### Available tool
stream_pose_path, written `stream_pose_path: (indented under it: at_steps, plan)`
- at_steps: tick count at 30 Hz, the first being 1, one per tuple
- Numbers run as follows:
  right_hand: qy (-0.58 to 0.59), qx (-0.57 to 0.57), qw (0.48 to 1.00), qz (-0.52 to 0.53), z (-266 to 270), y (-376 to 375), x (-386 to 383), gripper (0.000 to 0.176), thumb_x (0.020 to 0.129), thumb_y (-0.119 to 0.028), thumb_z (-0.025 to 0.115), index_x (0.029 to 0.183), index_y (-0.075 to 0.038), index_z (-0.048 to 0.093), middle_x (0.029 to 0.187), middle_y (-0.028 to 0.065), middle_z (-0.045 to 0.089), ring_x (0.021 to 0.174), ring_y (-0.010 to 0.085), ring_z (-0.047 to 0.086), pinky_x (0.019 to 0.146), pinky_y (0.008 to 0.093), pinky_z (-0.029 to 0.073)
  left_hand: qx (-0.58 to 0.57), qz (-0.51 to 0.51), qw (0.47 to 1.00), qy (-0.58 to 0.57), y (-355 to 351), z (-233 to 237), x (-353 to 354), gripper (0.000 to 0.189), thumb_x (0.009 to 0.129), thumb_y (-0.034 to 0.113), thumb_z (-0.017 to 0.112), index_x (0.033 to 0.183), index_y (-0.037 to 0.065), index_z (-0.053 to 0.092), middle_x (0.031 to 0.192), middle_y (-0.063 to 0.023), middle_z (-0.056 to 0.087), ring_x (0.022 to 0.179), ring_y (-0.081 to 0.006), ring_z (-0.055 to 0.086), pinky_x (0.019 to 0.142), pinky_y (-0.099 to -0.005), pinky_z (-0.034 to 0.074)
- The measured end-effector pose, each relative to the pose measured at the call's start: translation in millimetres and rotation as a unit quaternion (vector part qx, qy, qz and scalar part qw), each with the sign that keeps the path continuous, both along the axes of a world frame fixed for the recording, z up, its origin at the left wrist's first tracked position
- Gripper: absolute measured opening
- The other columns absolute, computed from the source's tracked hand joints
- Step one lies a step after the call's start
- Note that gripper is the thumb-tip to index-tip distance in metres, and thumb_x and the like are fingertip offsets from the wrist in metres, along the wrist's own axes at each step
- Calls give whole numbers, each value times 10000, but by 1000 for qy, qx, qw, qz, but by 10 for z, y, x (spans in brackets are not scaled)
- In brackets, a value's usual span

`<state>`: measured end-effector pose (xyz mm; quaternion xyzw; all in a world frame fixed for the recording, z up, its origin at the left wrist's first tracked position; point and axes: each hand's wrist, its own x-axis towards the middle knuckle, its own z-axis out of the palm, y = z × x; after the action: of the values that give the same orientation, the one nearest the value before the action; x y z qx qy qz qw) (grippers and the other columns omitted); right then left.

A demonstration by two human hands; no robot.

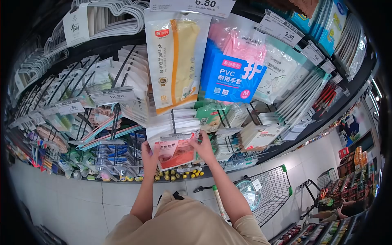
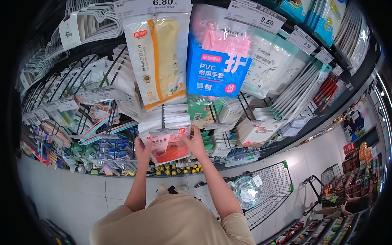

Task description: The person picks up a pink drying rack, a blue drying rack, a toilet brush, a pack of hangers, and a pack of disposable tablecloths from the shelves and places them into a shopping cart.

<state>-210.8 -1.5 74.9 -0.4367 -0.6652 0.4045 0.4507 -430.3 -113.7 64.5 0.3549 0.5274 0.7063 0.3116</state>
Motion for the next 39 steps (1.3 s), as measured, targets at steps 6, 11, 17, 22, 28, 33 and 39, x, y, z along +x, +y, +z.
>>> stream_pose_path:
  at_steps: [6,11,17,22,28,33,39]
  plan:
    - [106,-102,985,86,208,-34,38,422,900,-94,718,1239,7,488,1137,73,637,1043,130,591,896,282,469,7,-54,999,-7,113,-7,-184,353,949,125,682,1226,-1,503,1079,-71,642,992,-128,606,895,-280,485]
    - [146,-123,977,98,235,-67,28,350,947,-99,671,1233,-2,494,1161,70,637,1056,119,586,929,276,454,-2,-89,996,-10,159,169,-228,310,955,124,675,1226,-6,600,1099,-66,687,979,-107,626,855,-259,495]
    - [143,-125,977,97,312,-126,21,340,972,-141,651,1254,-9,514,1163,59,635,1055,114,584,921,273,456,1,-95,993,-66,237,323,-205,235,987,148,637,1164,-5,662,1028,-42,709,894,-76,625,799,-238,487]
    - [150,-116,979,79,299,-127,-6,297,994,-182,633,1217,-9,541,1101,34,637,982,85,575,860,256,461,8,-80,994,-71,264,310,-162,230,990,147,637,1148,-17,674,1028,-50,713,891,-79,632,797,-239,491]
    - [209,-116,970,52,395,-120,-25,165,1010,-174,614,1079,-26,593,920,-21,640,815,32,542,727,210,428,40,-56,993,-96,240,278,-86,228,986,129,639,1150,-26,675,1038,-60,717,894,-87,639,802,-244,495]
    - [246,-119,960,52,568,-182,-66,115,1009,-154,613,1018,-40,606,847,-45,627,748,18,521,673,195,400,44,-46,993,-102,181,303,-64,232,979,136,654,1131,-37,682,1026,-42,707,884,-73,617,787,-239,487]
    - [254,-129,958,43,555,-269,-10,96,1000,-129,620,1020,-35,611,864,-37,640,764,21,536,687,193,407,35,-39,994,-99,98,330,-19,211,974,112,647,1116,-39,687,1012,-47,711,867,-72,620,775,-234,486]
